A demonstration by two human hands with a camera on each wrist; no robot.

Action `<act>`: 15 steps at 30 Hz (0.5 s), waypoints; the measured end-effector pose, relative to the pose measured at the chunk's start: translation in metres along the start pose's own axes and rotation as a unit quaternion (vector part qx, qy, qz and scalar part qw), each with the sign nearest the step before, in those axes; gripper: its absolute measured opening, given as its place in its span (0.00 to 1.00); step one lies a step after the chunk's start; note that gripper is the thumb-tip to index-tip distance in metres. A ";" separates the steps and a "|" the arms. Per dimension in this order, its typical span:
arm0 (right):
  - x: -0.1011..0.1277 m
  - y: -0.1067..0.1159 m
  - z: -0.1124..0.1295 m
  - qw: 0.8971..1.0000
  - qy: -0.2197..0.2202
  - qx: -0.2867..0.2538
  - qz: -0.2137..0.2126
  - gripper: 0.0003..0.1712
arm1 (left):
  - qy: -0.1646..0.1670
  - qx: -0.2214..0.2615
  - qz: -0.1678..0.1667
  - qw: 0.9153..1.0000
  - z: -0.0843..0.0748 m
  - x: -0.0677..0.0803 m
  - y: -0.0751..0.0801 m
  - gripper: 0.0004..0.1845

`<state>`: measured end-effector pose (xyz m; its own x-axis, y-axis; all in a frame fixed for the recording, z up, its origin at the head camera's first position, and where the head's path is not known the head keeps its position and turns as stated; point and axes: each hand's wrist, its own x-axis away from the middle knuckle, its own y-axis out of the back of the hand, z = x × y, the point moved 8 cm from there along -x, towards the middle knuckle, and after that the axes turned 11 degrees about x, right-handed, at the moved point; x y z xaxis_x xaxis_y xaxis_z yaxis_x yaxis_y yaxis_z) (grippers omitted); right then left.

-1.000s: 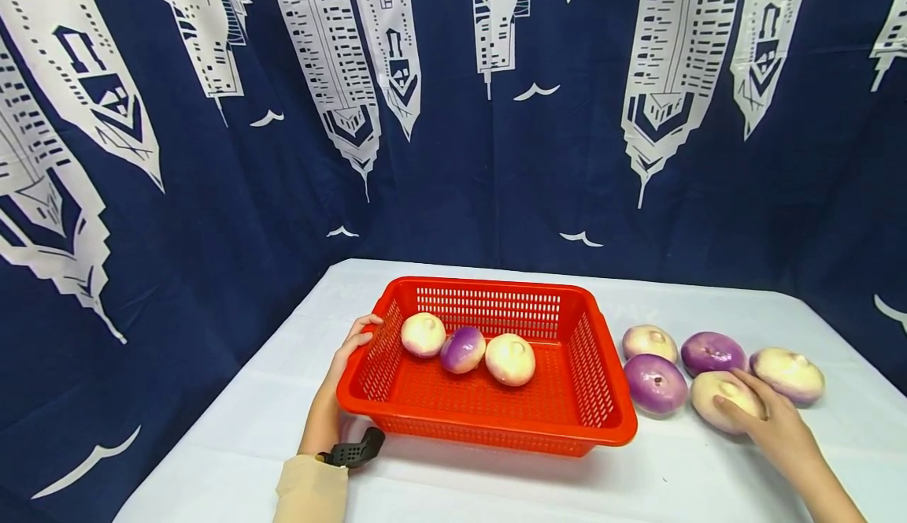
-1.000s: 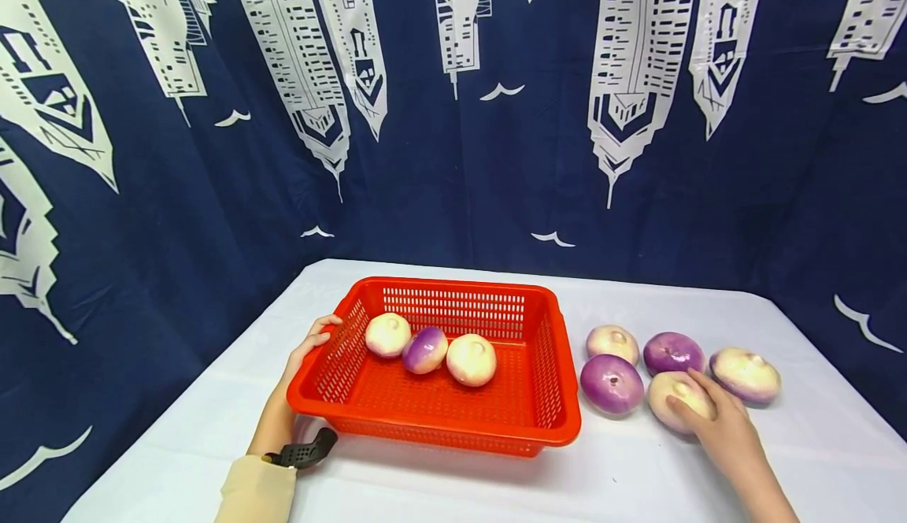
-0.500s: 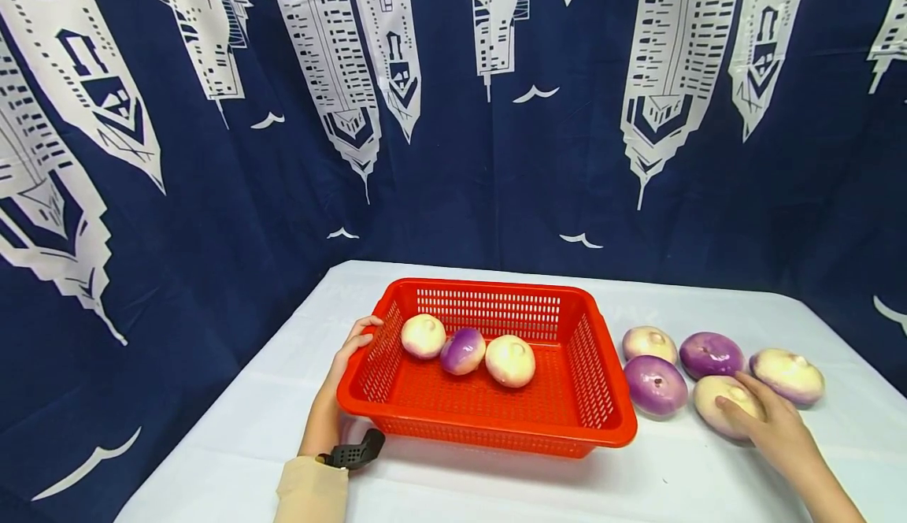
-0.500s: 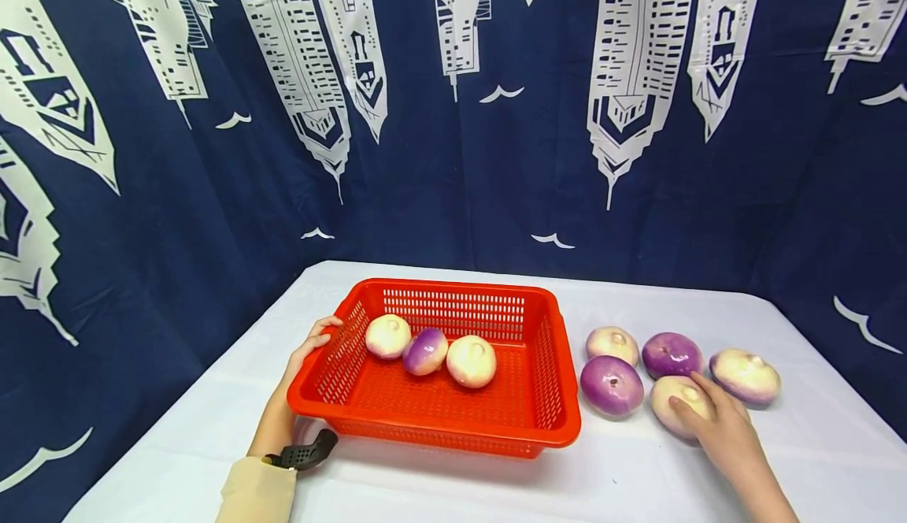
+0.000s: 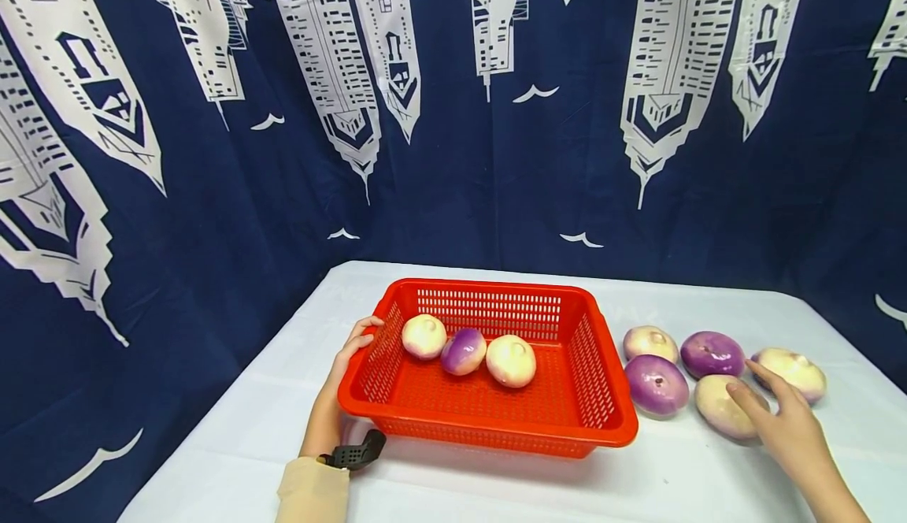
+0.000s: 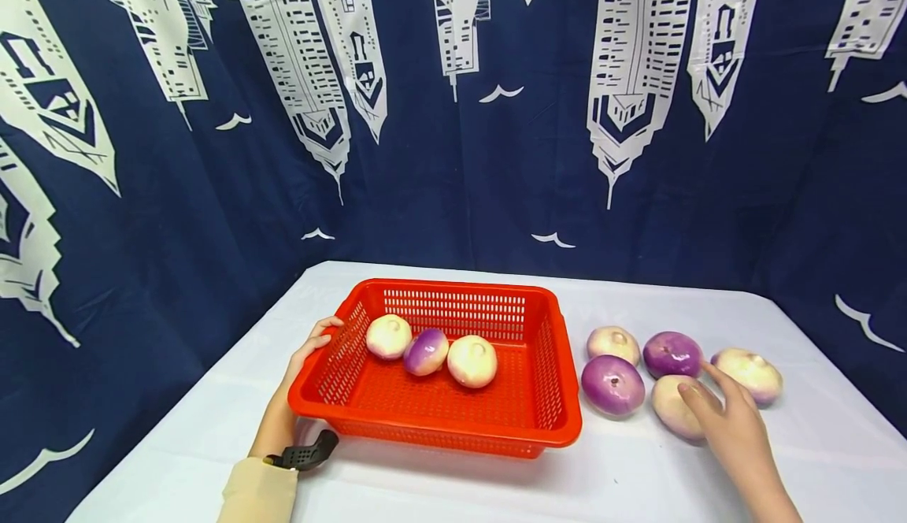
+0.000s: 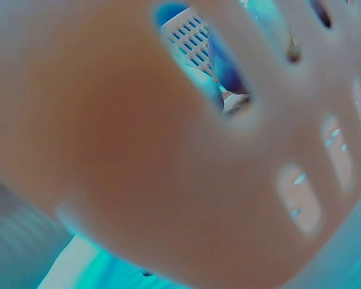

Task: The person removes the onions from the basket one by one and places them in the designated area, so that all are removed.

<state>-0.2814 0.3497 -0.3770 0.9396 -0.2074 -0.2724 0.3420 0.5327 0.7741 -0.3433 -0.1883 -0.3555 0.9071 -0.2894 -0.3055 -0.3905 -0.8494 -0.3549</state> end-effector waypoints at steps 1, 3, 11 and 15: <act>0.000 0.001 0.000 1.000 -0.003 -0.002 -0.006 0.38 | 0.000 0.004 0.001 1.000 0.000 0.000 0.000 0.20; 0.000 0.003 0.001 1.000 -0.008 -0.006 -0.017 0.38 | 0.001 0.012 0.001 1.000 0.000 0.000 -0.001 0.20; 0.000 0.008 0.002 0.999 -0.030 -0.012 -0.037 0.37 | -0.008 0.023 0.018 1.000 0.000 0.000 -0.002 0.21; 0.002 0.009 0.001 0.998 -0.033 -0.023 -0.045 0.36 | -0.010 0.014 0.016 1.000 -0.001 0.000 -0.002 0.21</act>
<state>-0.2759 0.3536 -0.3700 0.9028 -0.3084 -0.2999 0.4261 0.5457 0.7215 -0.3426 -0.1869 -0.3540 0.8905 -0.3075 -0.3353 -0.4244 -0.8269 -0.3689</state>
